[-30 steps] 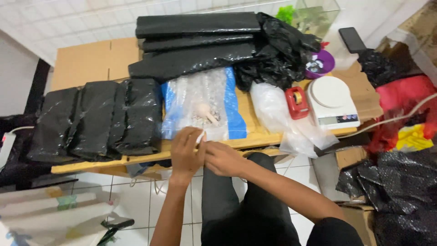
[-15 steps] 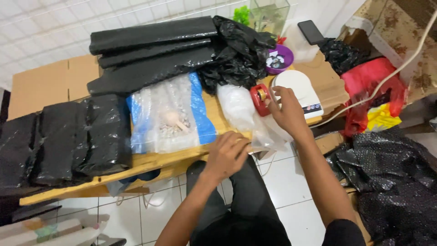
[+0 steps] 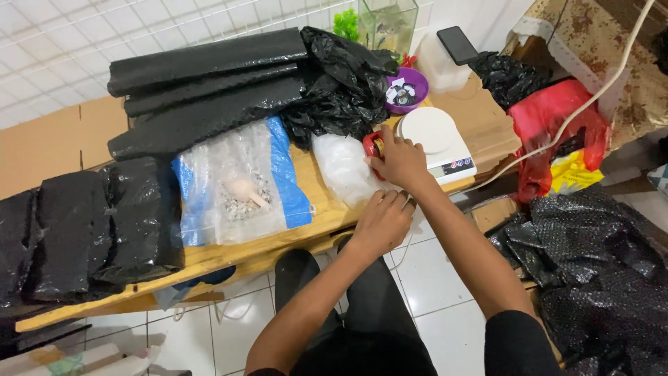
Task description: Wrapping various items in black bubble wrap and sorting small components into plastic bags for shipping.
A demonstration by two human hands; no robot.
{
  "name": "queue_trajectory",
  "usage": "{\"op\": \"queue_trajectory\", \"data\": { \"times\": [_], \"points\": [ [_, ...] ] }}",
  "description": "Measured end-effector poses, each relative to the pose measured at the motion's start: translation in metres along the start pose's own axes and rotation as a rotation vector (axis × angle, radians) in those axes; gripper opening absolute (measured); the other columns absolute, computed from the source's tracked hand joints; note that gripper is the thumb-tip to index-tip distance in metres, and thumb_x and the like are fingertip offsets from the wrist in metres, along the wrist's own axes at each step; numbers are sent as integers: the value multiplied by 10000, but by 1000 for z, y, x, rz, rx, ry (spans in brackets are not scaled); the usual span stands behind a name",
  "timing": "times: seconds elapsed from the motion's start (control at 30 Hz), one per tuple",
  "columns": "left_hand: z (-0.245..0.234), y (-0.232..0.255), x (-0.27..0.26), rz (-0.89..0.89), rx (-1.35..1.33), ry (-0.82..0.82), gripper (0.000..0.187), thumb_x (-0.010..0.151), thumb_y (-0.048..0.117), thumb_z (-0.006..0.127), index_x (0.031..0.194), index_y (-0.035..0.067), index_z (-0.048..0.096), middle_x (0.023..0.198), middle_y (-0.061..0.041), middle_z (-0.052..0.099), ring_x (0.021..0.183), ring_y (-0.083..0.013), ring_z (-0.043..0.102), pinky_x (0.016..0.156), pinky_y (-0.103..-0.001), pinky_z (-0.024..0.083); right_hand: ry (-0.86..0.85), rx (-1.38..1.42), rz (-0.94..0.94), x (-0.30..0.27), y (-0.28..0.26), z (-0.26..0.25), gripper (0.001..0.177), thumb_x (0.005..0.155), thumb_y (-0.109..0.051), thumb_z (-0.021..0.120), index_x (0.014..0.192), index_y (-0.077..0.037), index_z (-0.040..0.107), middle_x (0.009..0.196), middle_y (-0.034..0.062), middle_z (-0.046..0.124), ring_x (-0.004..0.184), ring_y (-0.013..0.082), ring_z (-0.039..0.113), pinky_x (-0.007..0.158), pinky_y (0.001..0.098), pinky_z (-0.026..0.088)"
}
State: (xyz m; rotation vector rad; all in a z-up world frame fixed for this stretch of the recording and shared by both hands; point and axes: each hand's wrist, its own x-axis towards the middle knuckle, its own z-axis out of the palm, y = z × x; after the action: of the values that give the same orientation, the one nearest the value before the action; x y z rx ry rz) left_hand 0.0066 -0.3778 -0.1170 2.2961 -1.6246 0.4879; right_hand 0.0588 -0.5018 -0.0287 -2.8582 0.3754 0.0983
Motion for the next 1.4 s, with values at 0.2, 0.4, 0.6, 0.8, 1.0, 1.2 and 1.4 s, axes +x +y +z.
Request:
{"op": "queue_trajectory", "data": {
  "times": [0.2,0.4,0.6,0.8,1.0,1.2,1.4],
  "points": [
    [-45,11,17,-26,-43,-182,111,850,158,704,928,79,710,871,-138,664,807,-278,630,826,-422,403,-77,-6,-14,2,5,-6,682,966,-395,582,1552,-129,359,1366,239,640,1268,395,619,987,508,488],
    [-29,12,26,-68,3,-198,80,877,124,693,925,89,747,885,-147,685,799,-279,621,784,-409,370,-91,-82,-20,7,-1,-5,793,896,-406,632,1572,-145,310,1409,244,595,1285,409,597,999,536,472],
    [-31,10,27,-56,-68,-167,183,911,54,652,1050,93,766,1031,-175,725,801,-278,660,786,-390,404,-233,-74,-2,10,-11,-23,758,938,-412,535,1602,-130,303,1482,247,540,1307,428,584,1067,544,384],
    [-25,2,19,-81,-183,11,173,940,37,641,1069,96,740,1085,-139,690,858,-269,693,889,-379,438,-278,-62,1,24,-3,-25,764,901,-413,539,1578,-116,348,1448,279,567,1264,468,610,1059,550,370],
    [-26,-8,18,-137,-242,264,74,955,49,605,937,99,657,951,-95,661,792,-262,700,1013,-414,431,-221,-171,-42,35,-8,-11,727,851,-423,617,1512,-175,445,1303,253,670,1105,444,706,966,509,447],
    [-52,-24,14,-190,-284,320,106,1005,86,567,1001,109,670,992,-74,671,895,-250,697,1084,-471,385,-148,-129,-24,53,3,-9,924,767,-766,567,1473,-176,477,1287,253,682,1192,431,662,1027,512,412],
    [-76,-43,16,-386,-370,628,139,942,59,631,1048,110,705,1013,-52,696,890,-278,709,989,-444,473,69,276,40,48,14,-52,797,755,-633,728,1397,-198,546,1230,230,686,1196,440,629,1005,534,449]
  ]
}}
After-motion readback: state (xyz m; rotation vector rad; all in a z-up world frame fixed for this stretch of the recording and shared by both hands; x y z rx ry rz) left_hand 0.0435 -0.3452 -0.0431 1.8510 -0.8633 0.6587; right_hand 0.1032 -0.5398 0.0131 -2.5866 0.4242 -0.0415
